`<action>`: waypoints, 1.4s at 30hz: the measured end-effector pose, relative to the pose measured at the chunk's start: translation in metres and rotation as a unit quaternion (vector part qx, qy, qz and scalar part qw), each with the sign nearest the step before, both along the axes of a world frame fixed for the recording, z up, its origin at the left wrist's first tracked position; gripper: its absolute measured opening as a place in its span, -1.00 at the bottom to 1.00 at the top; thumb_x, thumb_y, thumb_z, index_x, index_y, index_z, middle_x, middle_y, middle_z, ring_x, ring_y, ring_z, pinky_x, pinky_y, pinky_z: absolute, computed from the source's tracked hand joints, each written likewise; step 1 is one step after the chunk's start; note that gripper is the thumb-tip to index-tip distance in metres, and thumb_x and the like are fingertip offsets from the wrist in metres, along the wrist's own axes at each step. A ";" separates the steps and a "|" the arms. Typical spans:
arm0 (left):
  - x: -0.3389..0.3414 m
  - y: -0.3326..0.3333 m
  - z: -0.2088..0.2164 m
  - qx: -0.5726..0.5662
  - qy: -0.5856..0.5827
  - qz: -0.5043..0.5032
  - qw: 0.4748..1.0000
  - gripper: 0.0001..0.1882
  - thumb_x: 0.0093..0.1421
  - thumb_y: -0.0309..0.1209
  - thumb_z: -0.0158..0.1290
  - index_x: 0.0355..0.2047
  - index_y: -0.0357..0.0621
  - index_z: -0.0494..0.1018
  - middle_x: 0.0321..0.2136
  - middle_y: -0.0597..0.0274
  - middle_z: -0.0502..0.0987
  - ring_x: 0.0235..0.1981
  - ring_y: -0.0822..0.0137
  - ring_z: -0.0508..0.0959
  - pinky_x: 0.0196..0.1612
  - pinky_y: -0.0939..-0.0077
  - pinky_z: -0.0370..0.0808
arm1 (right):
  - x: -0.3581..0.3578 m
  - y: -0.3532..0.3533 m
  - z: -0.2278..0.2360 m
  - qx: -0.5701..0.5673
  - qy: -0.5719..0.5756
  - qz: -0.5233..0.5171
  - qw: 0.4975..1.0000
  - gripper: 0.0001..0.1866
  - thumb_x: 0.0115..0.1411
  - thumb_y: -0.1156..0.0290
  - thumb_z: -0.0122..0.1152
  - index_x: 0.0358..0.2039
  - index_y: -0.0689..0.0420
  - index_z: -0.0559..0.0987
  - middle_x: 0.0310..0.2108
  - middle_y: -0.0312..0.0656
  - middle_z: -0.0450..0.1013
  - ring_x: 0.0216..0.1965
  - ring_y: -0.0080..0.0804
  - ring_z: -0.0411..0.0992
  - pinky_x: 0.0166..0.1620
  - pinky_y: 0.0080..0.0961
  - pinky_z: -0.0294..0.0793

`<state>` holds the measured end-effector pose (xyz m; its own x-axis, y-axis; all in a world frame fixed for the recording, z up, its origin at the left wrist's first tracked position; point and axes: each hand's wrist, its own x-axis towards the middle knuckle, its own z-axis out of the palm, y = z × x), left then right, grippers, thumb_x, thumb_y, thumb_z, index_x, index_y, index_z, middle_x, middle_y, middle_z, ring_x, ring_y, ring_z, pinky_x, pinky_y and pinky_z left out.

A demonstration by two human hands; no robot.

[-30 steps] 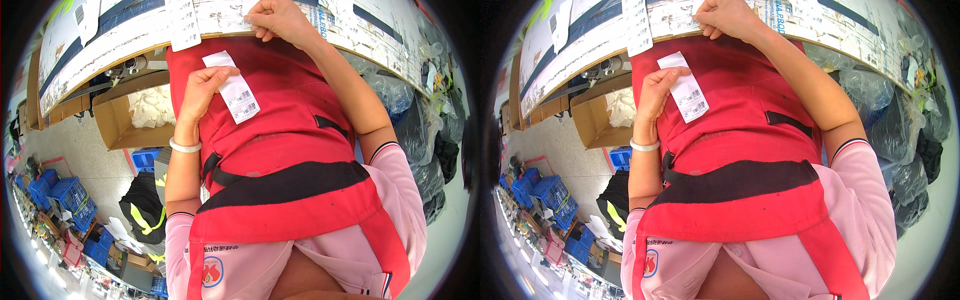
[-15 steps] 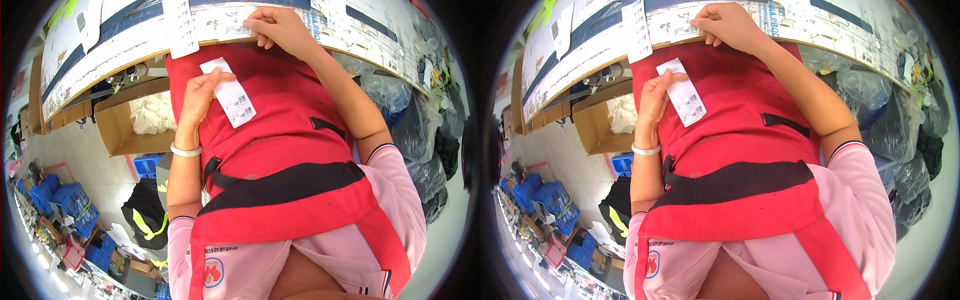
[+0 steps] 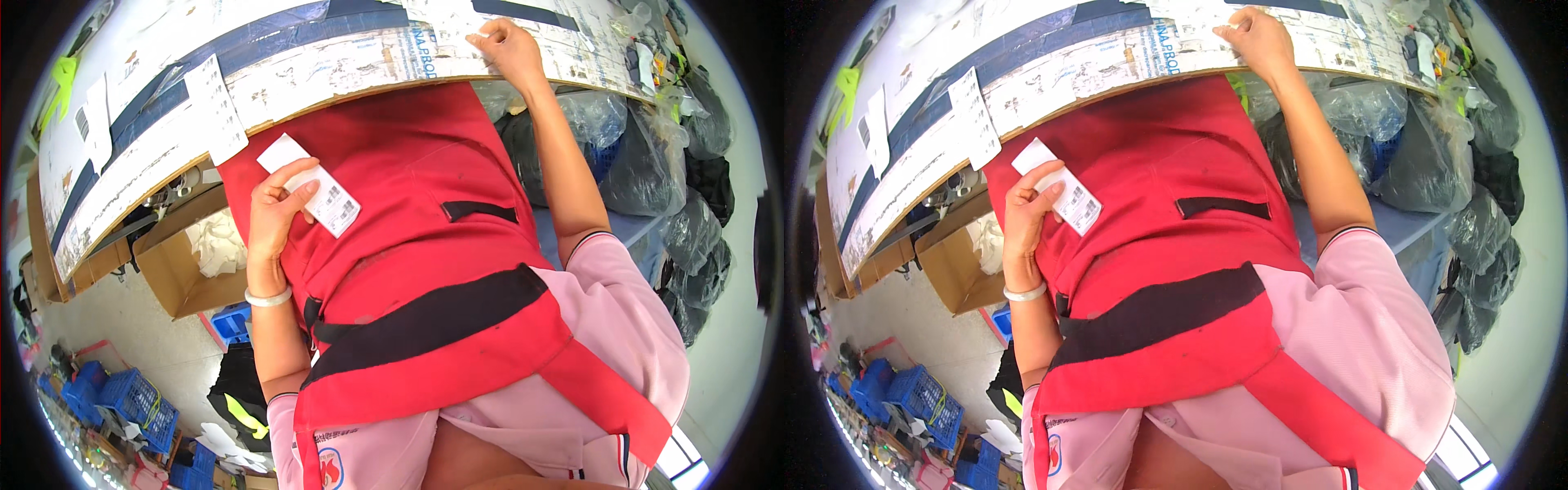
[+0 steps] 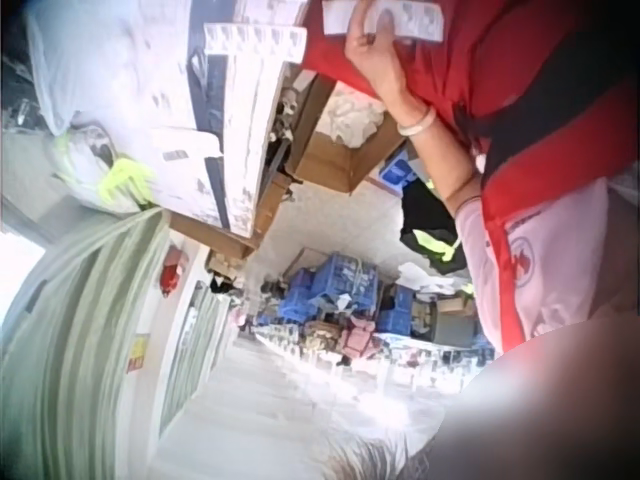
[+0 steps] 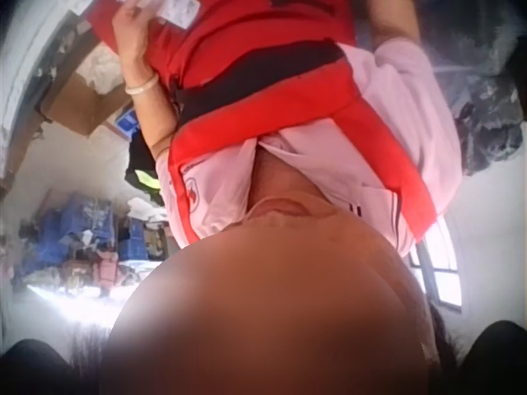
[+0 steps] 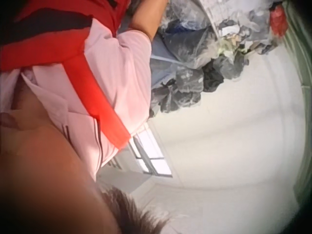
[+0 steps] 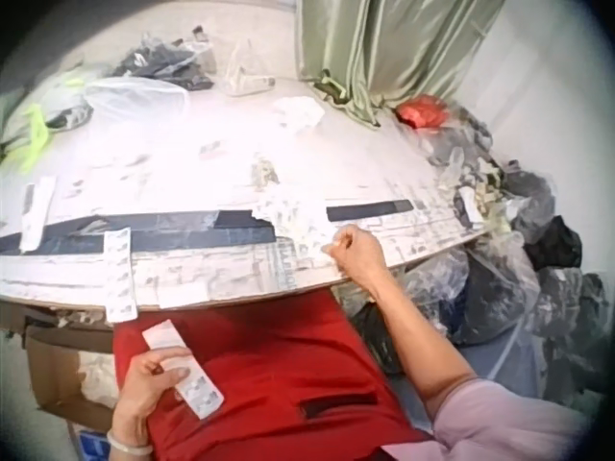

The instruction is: Manually sorting and organizing printed adhesive labels on a workbench.

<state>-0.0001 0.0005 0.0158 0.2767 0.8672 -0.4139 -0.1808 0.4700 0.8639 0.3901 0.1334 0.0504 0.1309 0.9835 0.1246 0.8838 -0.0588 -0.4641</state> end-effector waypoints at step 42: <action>-0.005 0.000 -0.007 -0.008 -0.029 0.043 0.999 -0.49 0.31 -0.09 -0.10 -0.33 -0.37 0.57 -0.41 0.12 0.59 -0.44 0.44 0.56 -0.32 0.62 0.50 | -0.185 -0.007 0.014 -0.242 0.332 0.227 0.883 -0.76 0.18 0.27 0.19 -0.33 0.22 0.56 -0.52 -0.33 0.47 -0.53 -0.67 0.42 -0.49 -0.74 0.43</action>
<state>-0.0050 0.0008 0.0085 0.2257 0.8824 -0.4129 -0.2704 0.4639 0.8436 0.2046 0.1259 0.0646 -0.4041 0.8707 -0.2803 0.4097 -0.1017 -0.9065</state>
